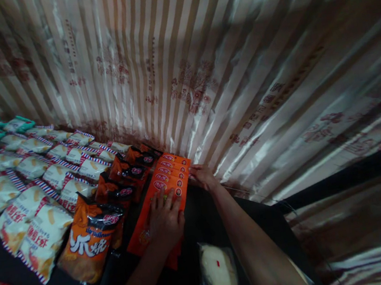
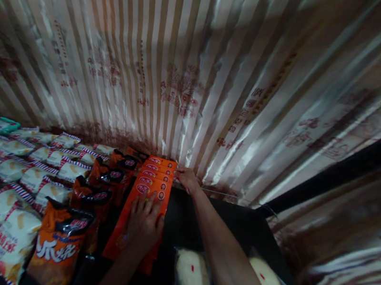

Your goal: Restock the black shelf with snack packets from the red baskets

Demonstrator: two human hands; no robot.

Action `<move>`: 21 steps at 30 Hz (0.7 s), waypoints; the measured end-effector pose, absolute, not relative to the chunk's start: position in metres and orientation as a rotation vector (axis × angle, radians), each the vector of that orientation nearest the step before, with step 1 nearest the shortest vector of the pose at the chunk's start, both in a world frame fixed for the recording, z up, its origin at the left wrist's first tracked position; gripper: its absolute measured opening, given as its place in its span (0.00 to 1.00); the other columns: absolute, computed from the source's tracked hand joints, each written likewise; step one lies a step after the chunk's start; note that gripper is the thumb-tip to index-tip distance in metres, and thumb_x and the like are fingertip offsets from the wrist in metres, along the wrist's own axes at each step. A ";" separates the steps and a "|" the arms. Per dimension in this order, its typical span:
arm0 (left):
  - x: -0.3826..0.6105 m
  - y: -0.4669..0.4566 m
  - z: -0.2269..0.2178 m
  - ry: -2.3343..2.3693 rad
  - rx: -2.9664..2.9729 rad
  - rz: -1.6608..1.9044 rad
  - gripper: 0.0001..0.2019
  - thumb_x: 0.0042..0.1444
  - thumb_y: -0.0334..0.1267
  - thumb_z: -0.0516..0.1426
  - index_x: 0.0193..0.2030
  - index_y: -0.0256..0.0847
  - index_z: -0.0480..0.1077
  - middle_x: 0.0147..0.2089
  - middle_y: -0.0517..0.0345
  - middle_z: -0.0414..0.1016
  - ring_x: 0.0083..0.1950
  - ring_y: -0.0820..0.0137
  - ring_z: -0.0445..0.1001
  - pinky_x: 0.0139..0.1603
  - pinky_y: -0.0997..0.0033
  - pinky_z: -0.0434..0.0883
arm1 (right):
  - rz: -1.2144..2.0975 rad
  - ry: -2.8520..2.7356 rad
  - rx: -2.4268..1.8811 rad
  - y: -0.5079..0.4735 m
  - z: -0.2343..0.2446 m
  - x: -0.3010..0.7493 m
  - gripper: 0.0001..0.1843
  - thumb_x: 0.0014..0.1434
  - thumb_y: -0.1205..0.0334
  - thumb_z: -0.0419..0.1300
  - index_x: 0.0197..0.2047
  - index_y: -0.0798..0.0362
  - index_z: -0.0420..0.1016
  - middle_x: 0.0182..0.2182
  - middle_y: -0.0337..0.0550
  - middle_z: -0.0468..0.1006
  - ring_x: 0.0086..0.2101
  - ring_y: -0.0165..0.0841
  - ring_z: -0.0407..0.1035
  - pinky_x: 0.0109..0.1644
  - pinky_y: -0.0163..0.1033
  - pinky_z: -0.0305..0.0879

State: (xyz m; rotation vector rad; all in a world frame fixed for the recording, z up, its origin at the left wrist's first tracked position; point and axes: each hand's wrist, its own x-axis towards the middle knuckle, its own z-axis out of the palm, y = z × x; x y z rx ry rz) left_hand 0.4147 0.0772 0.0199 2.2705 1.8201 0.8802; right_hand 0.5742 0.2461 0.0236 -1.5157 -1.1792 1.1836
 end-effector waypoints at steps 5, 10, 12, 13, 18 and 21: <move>0.415 0.077 0.018 1.825 2.274 0.878 0.22 0.57 0.40 0.50 0.60 0.46 0.61 0.64 0.57 0.58 0.66 0.57 0.49 0.65 0.48 0.48 | 1.175 -1.075 -1.540 0.250 0.020 0.572 0.04 0.43 0.74 0.62 0.22 0.57 0.71 0.14 0.37 0.73 0.15 0.24 0.65 0.18 0.27 0.64; 0.415 0.077 0.018 1.831 2.290 0.888 0.22 0.57 0.40 0.50 0.60 0.46 0.61 0.64 0.57 0.58 0.67 0.57 0.48 0.64 0.48 0.49 | 1.181 -1.050 -1.548 0.250 0.018 0.570 0.05 0.43 0.75 0.60 0.21 0.57 0.72 0.14 0.37 0.74 0.16 0.25 0.66 0.19 0.27 0.65; 0.415 0.077 0.019 1.829 2.292 0.886 0.22 0.57 0.40 0.50 0.59 0.45 0.61 0.64 0.57 0.58 0.66 0.57 0.49 0.64 0.48 0.49 | 1.176 -1.048 -1.560 0.250 0.019 0.569 0.05 0.42 0.75 0.59 0.21 0.57 0.72 0.14 0.37 0.73 0.15 0.25 0.66 0.19 0.27 0.65; 0.415 0.077 0.020 1.830 2.290 0.881 0.21 0.57 0.40 0.49 0.59 0.45 0.62 0.64 0.57 0.59 0.66 0.57 0.49 0.64 0.48 0.49 | 1.173 -1.046 -1.567 0.249 0.020 0.568 0.05 0.42 0.75 0.59 0.21 0.57 0.72 0.14 0.36 0.73 0.15 0.25 0.66 0.19 0.28 0.65; 0.415 0.077 0.023 1.829 2.287 0.867 0.21 0.57 0.40 0.50 0.58 0.45 0.62 0.63 0.57 0.60 0.66 0.57 0.50 0.64 0.48 0.50 | 1.175 -1.052 -1.591 0.248 0.023 0.564 0.06 0.41 0.74 0.60 0.18 0.56 0.71 0.13 0.38 0.73 0.16 0.27 0.66 0.19 0.29 0.66; 0.415 0.077 0.022 1.820 2.290 0.867 0.21 0.57 0.40 0.50 0.59 0.45 0.62 0.64 0.57 0.59 0.66 0.57 0.50 0.64 0.48 0.49 | 1.171 -1.070 -1.592 0.247 0.024 0.563 0.05 0.41 0.73 0.60 0.18 0.56 0.71 0.13 0.38 0.73 0.16 0.27 0.67 0.19 0.29 0.66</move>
